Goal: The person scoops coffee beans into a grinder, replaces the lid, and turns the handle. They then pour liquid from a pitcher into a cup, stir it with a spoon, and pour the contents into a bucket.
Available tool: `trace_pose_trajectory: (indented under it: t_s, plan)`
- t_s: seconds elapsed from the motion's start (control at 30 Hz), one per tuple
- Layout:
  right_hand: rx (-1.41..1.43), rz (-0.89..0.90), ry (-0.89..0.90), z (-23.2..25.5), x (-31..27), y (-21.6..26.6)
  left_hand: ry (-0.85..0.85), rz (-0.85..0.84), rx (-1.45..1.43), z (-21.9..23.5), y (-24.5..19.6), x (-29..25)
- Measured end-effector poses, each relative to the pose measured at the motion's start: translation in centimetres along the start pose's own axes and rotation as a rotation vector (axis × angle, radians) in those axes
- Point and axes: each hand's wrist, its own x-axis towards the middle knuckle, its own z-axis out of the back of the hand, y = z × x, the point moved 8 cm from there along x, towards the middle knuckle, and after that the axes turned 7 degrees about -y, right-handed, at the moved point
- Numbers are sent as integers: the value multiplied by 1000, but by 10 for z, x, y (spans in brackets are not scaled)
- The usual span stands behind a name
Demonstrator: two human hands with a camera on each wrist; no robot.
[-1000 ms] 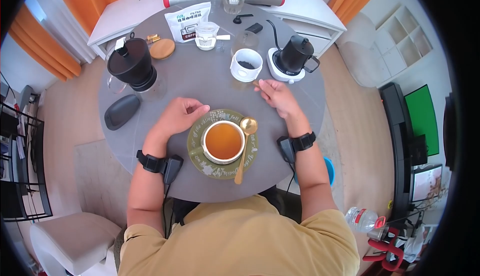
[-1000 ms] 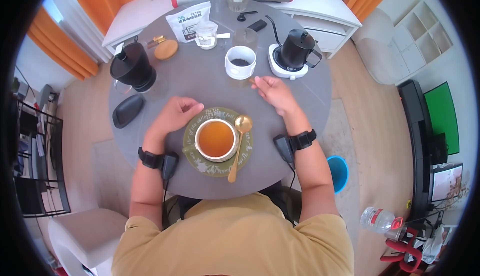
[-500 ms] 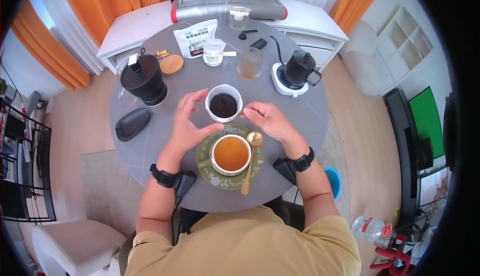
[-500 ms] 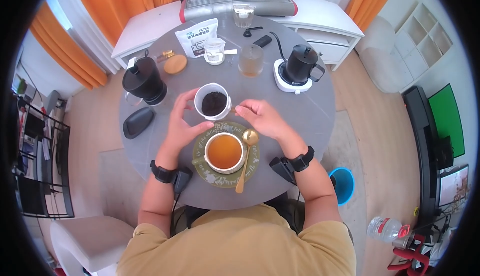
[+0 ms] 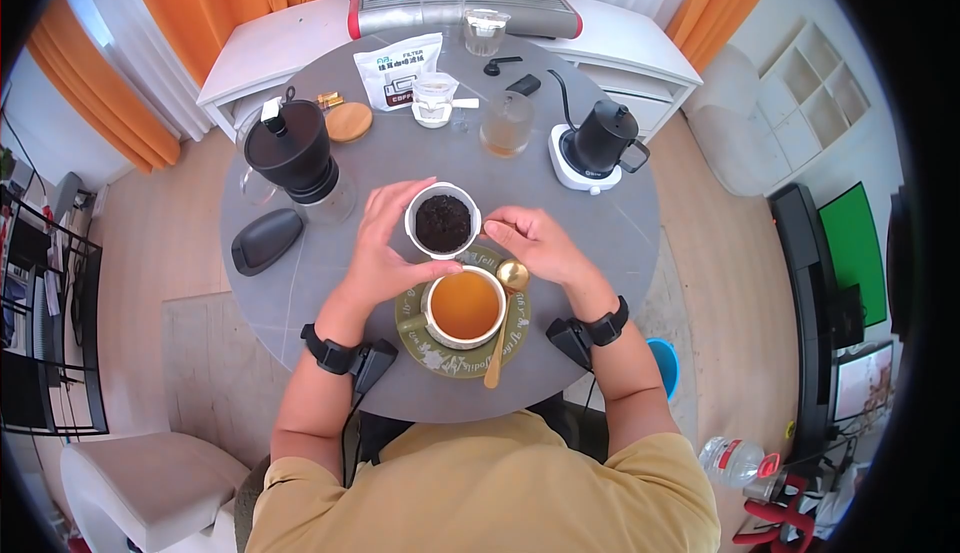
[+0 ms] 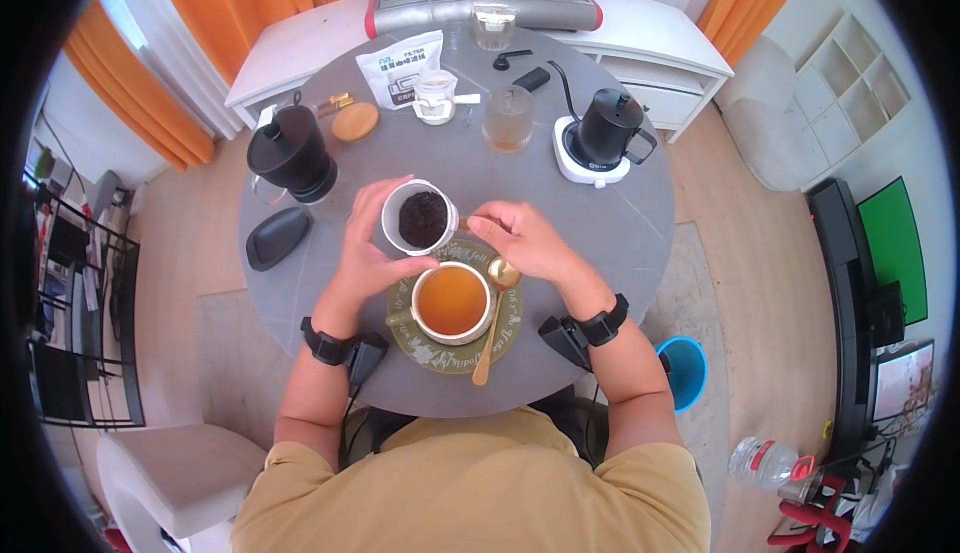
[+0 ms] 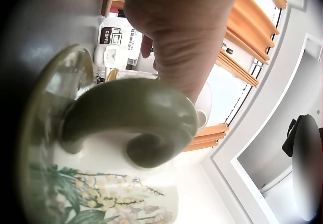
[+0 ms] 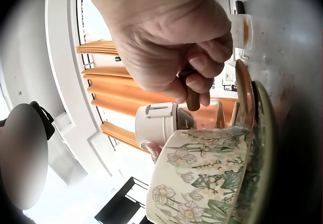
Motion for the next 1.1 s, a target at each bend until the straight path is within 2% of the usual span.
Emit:
trace_pose_trajectory:
  t_s: [0.33, 0.4, 0.63, 0.83, 0.9, 1.0, 1.1]
  plan:
    - [19, 18, -48, 10, 0, 0, 66, 59, -113, -2, -1, 11]
    - [-40, 82, -69, 15, -1, 5, 52, 62, -105, 0, -8, 13]
    - [-175, 99, -80, 20, -25, 47, 20, -11, -67, 12, -37, 14]
    - [-295, 117, -138, 23, -49, 72, 62, -1, -46, 15, -56, 3]
    - [-321, 264, -150, 22, -58, 81, 67, 5, -50, 15, -60, -3]
    - [-399, 352, -179, 21, -68, 86, 73, 15, -58, 15, -64, -11]
    - [-486, 337, -198, 19, -79, 95, 78, 25, -75, 13, -66, -18]
